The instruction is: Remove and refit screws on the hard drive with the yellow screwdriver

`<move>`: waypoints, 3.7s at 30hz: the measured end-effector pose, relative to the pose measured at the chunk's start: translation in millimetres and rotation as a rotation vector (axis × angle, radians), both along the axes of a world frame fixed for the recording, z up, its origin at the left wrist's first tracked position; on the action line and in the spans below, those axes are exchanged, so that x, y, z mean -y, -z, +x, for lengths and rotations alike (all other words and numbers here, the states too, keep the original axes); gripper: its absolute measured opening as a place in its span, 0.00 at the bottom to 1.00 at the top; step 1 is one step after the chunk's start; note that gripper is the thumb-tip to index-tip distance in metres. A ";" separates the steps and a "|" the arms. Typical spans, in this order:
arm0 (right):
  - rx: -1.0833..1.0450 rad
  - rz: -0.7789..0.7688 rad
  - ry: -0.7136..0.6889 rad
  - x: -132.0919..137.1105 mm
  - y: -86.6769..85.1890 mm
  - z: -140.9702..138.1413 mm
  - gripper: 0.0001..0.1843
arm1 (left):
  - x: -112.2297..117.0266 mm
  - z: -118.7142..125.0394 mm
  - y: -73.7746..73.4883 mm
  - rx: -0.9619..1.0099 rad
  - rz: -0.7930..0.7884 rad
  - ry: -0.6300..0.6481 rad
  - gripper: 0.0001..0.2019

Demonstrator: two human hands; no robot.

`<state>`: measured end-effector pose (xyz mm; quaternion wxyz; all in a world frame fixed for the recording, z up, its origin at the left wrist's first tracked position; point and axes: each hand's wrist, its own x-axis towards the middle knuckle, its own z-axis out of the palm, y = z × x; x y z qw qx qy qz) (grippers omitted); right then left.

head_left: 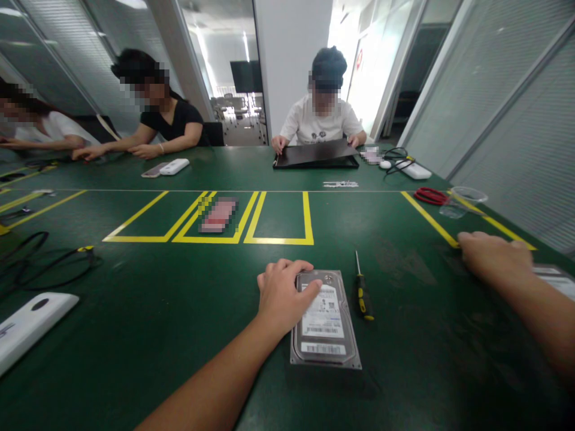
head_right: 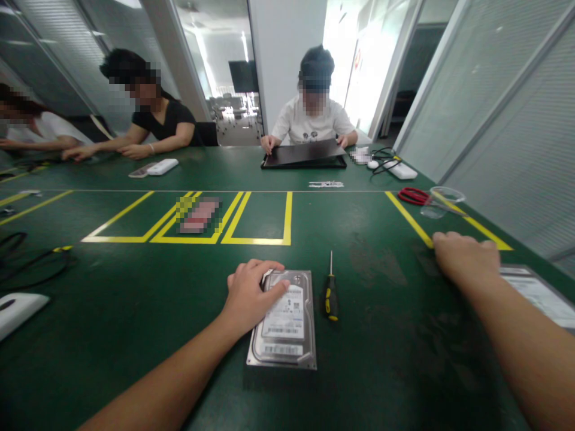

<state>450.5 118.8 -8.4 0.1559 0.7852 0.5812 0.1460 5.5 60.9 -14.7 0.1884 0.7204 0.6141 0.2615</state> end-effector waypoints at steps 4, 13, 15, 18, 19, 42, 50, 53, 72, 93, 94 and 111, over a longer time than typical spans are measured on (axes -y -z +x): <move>-0.015 -0.002 0.023 -0.1 -1.9 0.2 0.16 | -0.4 -0.2 0.6 0.004 0.007 0.004 0.13; -0.008 0.092 0.054 6.4 -5.4 -7.0 0.19 | 0.0 -0.1 -0.1 0.005 -0.003 0.009 0.14; -0.033 0.116 0.076 7.4 -6.2 -8.8 0.20 | 0.0 0.1 -0.2 0.002 -0.002 0.009 0.14; -0.118 0.156 0.139 5.6 -10.8 -13.9 0.21 | 0.0 0.1 -0.4 0.001 0.002 0.011 0.13; -0.158 0.171 0.162 3.9 -13.8 -17.1 0.21 | 0.0 -0.1 -0.6 0.000 0.002 0.011 0.13; -1.699 0.219 -0.426 88.9 -29.4 -289.6 0.12 | 4.0 0.0 -1.6 -0.049 0.035 0.004 0.15; -1.534 0.294 -0.519 94.0 -7.9 -273.9 0.10 | 7.9 1.7 -3.4 -0.038 0.089 -0.030 0.15; -1.512 0.303 -0.530 94.4 -5.8 -267.6 0.10 | 13.0 1.9 -8.9 -0.010 0.185 -0.032 0.13; -1.772 0.090 -0.653 93.7 -15.4 -263.4 0.16 | 25.9 2.3 -11.3 0.294 0.617 0.362 0.06; -0.928 0.265 -0.587 97.5 -26.1 -249.6 0.08 | 19.5 1.8 -6.4 0.179 0.664 0.282 0.06; -0.817 0.238 -0.545 97.5 -27.4 -248.2 0.08 | 18.7 1.8 -6.5 0.195 0.658 0.262 0.06; -0.442 -0.035 -0.359 97.9 -21.1 -246.0 0.14 | 11.3 2.4 -2.2 0.240 0.597 0.175 0.05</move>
